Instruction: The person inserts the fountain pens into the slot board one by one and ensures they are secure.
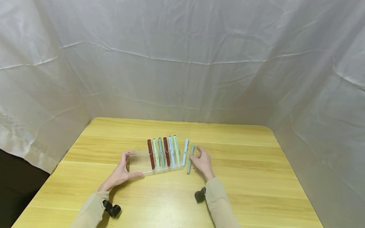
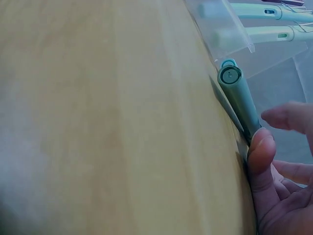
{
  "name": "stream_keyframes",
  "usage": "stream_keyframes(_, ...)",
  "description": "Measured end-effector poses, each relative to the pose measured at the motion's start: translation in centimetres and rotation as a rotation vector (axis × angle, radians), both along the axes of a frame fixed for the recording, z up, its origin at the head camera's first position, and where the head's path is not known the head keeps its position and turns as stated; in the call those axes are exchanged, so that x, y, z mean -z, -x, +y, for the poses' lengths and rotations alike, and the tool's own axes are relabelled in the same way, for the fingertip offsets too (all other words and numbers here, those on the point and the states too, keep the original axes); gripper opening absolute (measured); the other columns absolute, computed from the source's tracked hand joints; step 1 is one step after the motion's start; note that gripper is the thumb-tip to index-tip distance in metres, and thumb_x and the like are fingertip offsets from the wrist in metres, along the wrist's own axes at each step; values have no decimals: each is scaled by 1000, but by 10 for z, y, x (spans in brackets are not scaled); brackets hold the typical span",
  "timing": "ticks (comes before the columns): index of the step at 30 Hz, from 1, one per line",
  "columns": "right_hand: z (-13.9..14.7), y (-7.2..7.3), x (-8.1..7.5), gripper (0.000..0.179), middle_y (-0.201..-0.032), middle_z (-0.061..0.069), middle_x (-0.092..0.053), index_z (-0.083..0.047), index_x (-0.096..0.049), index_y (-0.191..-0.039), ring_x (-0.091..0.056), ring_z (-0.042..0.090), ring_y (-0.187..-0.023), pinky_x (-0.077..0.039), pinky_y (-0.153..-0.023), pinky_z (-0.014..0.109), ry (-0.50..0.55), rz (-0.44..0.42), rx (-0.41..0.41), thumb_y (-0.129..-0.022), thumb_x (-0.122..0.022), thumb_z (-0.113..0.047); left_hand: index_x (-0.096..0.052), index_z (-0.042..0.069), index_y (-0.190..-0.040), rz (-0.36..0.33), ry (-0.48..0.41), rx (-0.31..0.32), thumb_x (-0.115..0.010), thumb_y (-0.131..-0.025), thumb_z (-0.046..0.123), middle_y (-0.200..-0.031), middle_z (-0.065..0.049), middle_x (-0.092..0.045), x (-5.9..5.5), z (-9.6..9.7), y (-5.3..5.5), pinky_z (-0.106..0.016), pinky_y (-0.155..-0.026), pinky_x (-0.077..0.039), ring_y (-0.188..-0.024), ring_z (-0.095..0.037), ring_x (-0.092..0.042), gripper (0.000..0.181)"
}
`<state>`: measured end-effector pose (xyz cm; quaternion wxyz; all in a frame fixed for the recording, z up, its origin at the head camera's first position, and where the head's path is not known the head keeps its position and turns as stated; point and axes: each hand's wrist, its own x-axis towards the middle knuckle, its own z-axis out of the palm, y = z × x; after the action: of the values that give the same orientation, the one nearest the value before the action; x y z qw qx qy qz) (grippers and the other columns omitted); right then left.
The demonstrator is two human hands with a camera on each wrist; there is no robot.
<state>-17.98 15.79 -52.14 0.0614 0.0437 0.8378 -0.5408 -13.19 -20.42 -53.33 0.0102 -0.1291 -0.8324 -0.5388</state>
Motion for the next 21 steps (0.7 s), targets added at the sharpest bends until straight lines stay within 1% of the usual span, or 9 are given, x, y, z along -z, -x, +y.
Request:
stream_keyframes(5, 0, 0, -1, 69, -75, 2, -57, -1, -36, -152, -55, 9, -46, -53, -42, 25, 1, 8, -1, -92, -68, -12, -29, 7, -142, -2, 5, -3, -95, -65, 22, -146, -19, -39, -1, 0, 0, -69, -121, -20, -140, -40, -37, 103)
stream_keyframes(10, 0, 1, -2, 70, -76, 3, -58, 1, -37, -152, -55, 10, -47, -53, -43, 24, -7, 15, -10, -88, -65, -5, -30, 6, -141, 1, 10, -4, -95, -66, 22, -146, -19, -39, -2, 0, 0, -70, -121, -20, -140, -41, -36, 101)
stream_keyframes(15, 1, 1, -2, 72, -74, 3, -59, 1, -36, -152, -54, 11, -45, -52, -42, 25, -11, 8, -15, -88, -69, -10, -31, 6, -141, 8, 11, -4, -94, -67, 23, -146, -19, -40, -1, 1, 0, -70, -120, -20, -140, -42, -36, 99)
stream_keyframes(17, 1, 2, -3, 74, -72, 3, -59, 1, -36, -152, -53, 10, -44, -52, -41, 25, -25, 4, -19, -88, -71, -12, -31, 5, -141, 13, 11, -4, -94, -67, 22, -145, -20, -40, -1, 1, -1, -71, -120, -20, -139, -43, -37, 98)
stream_keyframes(21, 1, 3, -2, 75, -70, 2, -59, 2, -35, -152, -52, 9, -43, -51, -40, 25, -59, 2, -27, -88, -72, -13, -30, 5, -141, 13, 18, -2, -94, -67, 23, -145, -20, -40, -1, 0, -1, -71, -120, -21, -139, -43, -37, 99)
